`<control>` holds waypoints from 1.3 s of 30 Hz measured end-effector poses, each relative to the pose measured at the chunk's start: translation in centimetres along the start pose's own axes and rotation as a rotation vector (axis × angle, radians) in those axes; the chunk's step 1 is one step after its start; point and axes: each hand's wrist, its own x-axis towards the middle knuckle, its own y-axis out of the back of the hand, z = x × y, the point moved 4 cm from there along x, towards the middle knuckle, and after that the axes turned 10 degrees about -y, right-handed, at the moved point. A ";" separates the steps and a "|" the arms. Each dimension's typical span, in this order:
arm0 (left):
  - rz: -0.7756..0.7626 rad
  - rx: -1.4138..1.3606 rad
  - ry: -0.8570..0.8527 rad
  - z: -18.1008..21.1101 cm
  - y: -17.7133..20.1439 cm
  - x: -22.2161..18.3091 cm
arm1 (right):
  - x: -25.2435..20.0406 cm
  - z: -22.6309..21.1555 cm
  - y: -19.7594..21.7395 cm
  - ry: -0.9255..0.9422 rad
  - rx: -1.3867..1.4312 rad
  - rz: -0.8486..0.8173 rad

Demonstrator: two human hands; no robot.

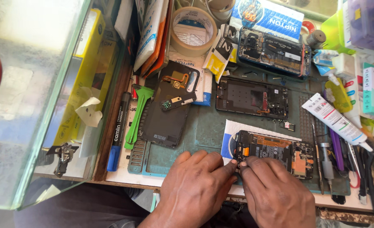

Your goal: The person applies adhesive to the edges of a smartphone screen and then installs a battery into the phone's chassis. They handle the screen, adhesive tube, and battery, using their hands to position and press the components into place.

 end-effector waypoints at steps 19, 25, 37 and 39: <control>0.049 0.063 -0.196 2.9 0.7 7.3 | -5.7 5.0 0.9 -0.360 0.524 0.271; -0.305 0.309 -0.305 4.5 -3.7 10.8 | -7.4 7.1 0.1 -0.529 0.440 0.228; -0.511 0.506 -0.216 4.4 -6.6 12.3 | -8.0 6.4 -0.3 -0.396 0.333 0.273; -0.513 0.511 -0.212 4.0 -7.1 12.8 | -8.2 6.4 -0.4 -0.397 0.334 0.260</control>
